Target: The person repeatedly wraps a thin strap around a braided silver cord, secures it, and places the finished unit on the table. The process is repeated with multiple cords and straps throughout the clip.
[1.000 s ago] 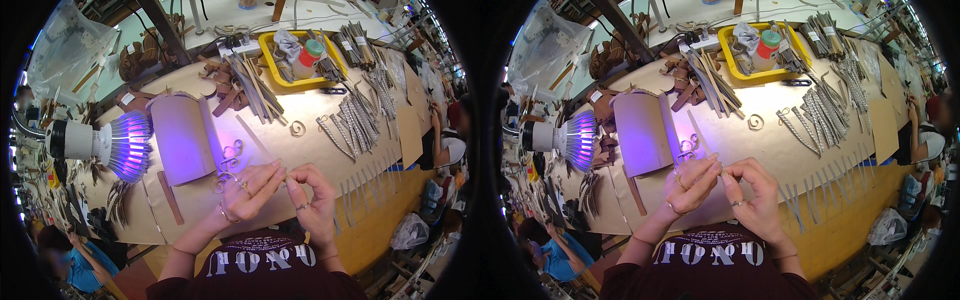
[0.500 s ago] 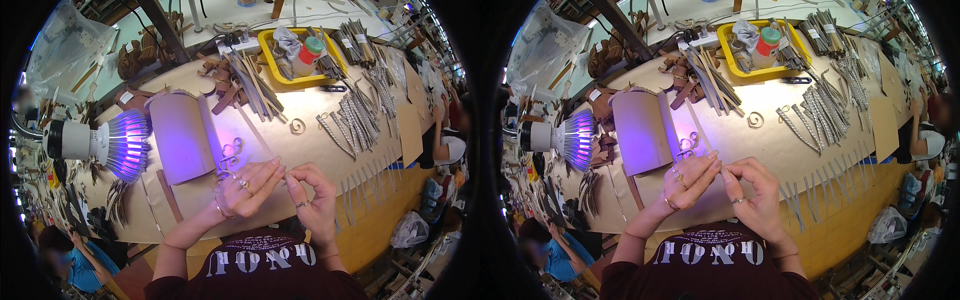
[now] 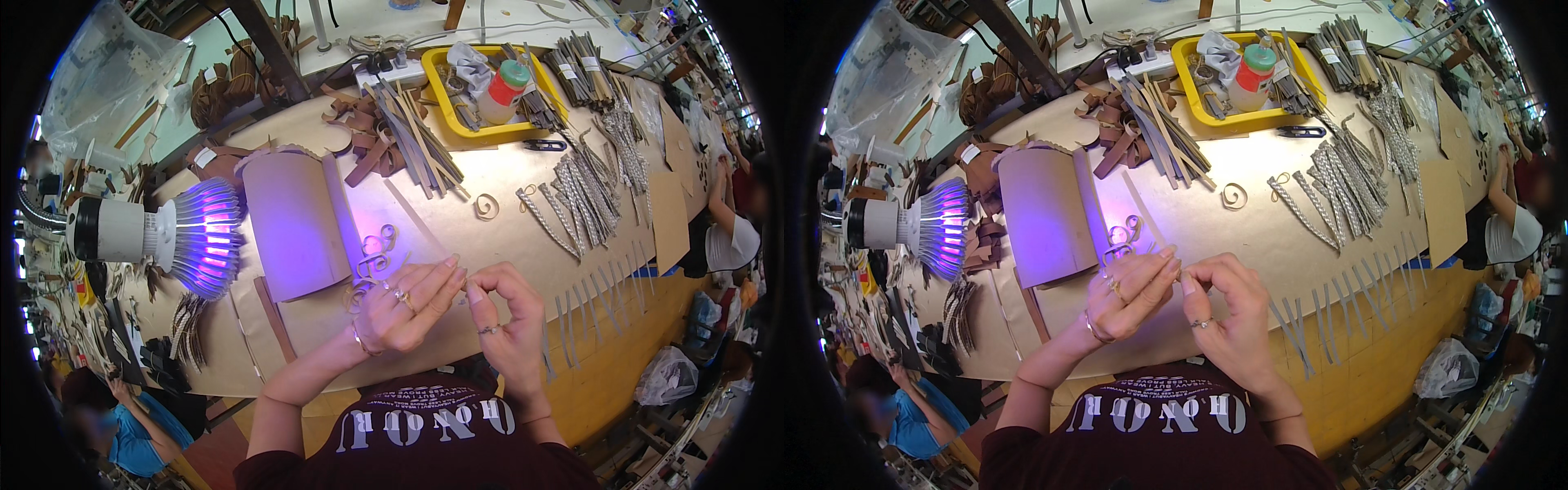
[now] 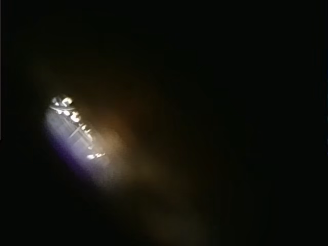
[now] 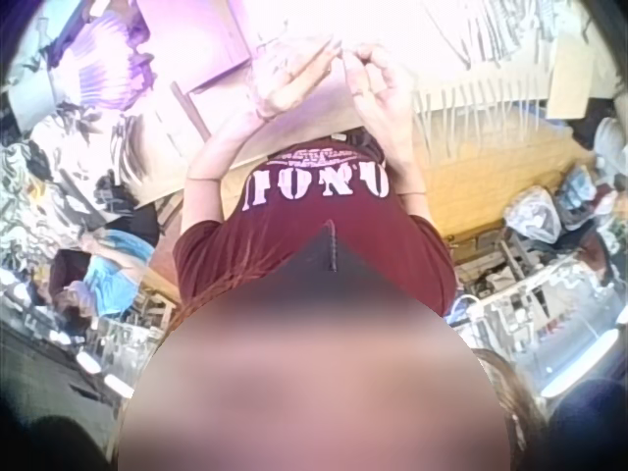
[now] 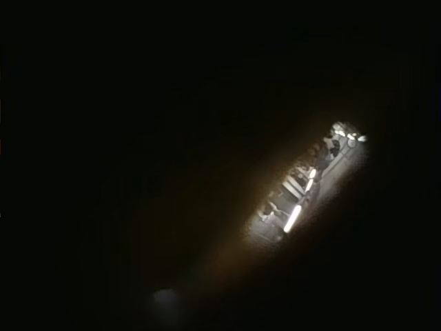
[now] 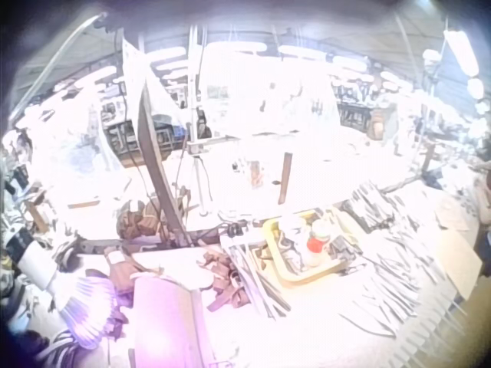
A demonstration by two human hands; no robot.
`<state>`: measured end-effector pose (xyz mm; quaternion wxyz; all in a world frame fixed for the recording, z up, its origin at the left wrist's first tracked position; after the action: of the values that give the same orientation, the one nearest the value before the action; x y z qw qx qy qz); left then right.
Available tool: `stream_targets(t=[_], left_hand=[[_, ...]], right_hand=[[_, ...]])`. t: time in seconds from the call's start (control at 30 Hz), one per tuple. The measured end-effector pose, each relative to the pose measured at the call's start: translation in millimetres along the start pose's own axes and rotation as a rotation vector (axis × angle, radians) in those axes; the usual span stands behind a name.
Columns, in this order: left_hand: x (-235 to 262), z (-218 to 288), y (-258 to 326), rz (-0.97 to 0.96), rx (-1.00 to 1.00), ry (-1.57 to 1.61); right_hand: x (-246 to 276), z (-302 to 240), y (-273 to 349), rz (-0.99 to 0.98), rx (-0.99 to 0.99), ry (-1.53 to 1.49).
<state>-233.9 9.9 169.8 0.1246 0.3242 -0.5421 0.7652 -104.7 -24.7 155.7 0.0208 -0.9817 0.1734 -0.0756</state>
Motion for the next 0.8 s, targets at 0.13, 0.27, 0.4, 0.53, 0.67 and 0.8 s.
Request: stream_targets(t=[0.13,0.27,0.4,0.53,0.67,0.8], left_hand=[[-18.0,-25.2,13.3,-0.128,0.534,0.531],[-34.6,-38.6,34.4,-0.23,0.86,0.802],[-20.2,-35.0,22.8,-0.151,0.657,0.598],[-22.3,-32.5,20.1,-0.161,0.648,0.586],[-19.3,-32.6,16.1,-0.162,0.61,0.532],[-36.6,-67.5,46.4,-0.108,1.117,0.97]], right_hand=[[-2.3,-8.3,-1.4,-0.012,0.142,0.176],[-6.8,-9.8,0.0,-0.033,0.241,0.205],[-4.9,-1.8,2.4,-0.037,0.222,0.193],[-1.9,-0.6,3.8,-0.036,0.226,0.17],[-2.6,0.9,5.3,-0.058,0.233,0.153],[6.4,10.6,14.5,-0.152,0.185,0.086]])
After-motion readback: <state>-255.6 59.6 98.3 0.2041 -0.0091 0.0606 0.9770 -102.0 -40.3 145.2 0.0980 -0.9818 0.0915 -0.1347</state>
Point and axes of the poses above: each hand's wrist, its own y-axis away from the middle knuckle, its own x-axis out of the back of the hand, z = x × y, the point moved 9 cm from there along -y, towards the middle knuckle, and after that the axes turned 12 degrees about -y, right-handed, at the moved point
